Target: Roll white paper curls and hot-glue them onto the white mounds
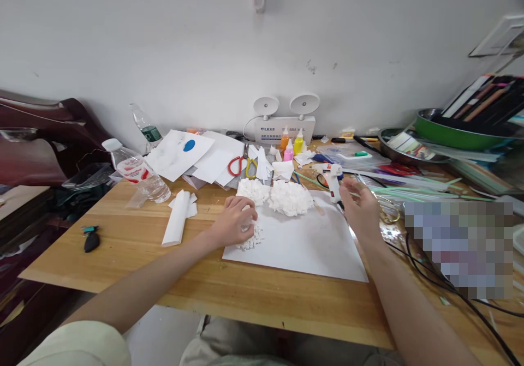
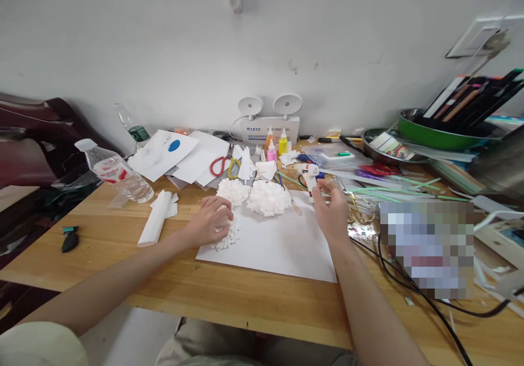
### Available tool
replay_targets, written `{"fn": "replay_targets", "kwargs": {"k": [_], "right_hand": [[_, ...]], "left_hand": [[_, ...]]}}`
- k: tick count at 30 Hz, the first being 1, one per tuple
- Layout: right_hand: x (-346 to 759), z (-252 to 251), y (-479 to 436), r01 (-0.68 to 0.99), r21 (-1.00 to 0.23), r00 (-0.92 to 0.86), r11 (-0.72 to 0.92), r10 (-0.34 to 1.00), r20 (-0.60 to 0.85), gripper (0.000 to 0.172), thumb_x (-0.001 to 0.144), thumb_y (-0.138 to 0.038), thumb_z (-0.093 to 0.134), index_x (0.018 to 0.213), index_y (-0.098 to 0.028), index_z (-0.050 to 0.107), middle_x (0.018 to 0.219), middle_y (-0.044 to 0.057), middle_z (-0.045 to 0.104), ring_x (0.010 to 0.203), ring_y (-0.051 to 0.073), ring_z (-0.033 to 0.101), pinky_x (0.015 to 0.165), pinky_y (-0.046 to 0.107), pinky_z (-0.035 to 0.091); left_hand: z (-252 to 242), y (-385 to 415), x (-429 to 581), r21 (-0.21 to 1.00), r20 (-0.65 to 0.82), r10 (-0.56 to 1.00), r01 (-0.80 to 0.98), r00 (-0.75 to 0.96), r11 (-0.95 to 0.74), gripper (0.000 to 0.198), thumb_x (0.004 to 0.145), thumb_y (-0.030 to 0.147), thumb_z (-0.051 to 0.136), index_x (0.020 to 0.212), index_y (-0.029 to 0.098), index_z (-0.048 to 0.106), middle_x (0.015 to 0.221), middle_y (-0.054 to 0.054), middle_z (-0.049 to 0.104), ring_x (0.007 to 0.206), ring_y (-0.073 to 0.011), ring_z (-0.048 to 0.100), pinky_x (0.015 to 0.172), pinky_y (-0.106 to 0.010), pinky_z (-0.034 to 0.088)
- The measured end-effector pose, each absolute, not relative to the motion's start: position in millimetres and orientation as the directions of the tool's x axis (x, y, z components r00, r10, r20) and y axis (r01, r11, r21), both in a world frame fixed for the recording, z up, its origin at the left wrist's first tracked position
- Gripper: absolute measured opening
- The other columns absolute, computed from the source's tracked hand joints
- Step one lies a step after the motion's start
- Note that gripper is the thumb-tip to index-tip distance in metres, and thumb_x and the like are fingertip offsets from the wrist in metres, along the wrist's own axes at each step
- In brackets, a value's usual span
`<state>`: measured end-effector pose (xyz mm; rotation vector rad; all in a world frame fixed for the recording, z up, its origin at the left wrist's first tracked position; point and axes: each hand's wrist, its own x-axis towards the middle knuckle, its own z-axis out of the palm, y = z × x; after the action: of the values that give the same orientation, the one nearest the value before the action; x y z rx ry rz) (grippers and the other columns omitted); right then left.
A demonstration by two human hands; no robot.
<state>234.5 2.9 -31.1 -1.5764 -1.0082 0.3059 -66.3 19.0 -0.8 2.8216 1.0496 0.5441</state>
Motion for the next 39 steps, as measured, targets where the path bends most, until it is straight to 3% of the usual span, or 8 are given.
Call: {"fn": "replay_targets", "kwargs": {"k": [8,15,28,39], "right_hand": [[234.7,-29.3,2.4,0.43,-0.901,0.597,0.056,0.731,0.33,0.03,0.073,-0.037,0.053,0.097,-0.02,0.06,0.098,0.008,0.062,0.088,0.022,0.057,0.069,0.035,0.047],[234.5,-28.3,2.4,0.417,-0.908,0.605,0.044,0.732,0.313,0.03,0.073,-0.037,0.053,0.097,-0.02,0.06,0.099,0.008,0.062,0.088,0.021,0.057,0.07,0.035,0.047],[235.6,-30.2,3.2,0.432,-0.9,0.597,0.056,0.73,0.332,0.03,0.073,-0.036,0.053,0.097,-0.019,0.061,0.097,0.008,0.062,0.086,0.021,0.057,0.069,0.036,0.047],[233.7,-25.0,1.7,0.418,-0.907,0.609,0.054,0.724,0.324,0.028,0.072,-0.034,0.054,0.095,-0.019,0.061,0.097,0.008,0.063,0.086,0.021,0.057,0.069,0.035,0.047]], "left_hand": [[2.2,22.6,-62.6,0.134,0.276,0.593,0.581,0.756,-0.803,0.007,0.072,0.016,0.049,0.071,0.019,0.055,0.094,-0.005,0.054,0.094,-0.0198,0.045,0.085,-0.037,0.028],[2.5,23.9,-65.8,0.118,0.255,0.58,0.571,0.773,-0.813,0.011,0.07,0.017,0.05,0.079,0.02,0.055,0.096,-0.005,0.054,0.097,-0.0198,0.045,0.086,-0.037,0.027],[3.2,24.6,-64.9,0.094,0.211,0.559,0.552,0.802,-0.828,0.007,0.073,0.019,0.049,0.074,0.02,0.056,0.097,-0.005,0.054,0.098,-0.0202,0.045,0.088,-0.038,0.024],[3.1,21.8,-59.2,0.213,0.23,0.694,0.661,0.682,-0.72,0.009,0.071,0.019,0.051,0.08,0.02,0.051,0.095,-0.003,0.055,0.088,-0.0183,0.045,0.077,-0.033,0.028]]}}
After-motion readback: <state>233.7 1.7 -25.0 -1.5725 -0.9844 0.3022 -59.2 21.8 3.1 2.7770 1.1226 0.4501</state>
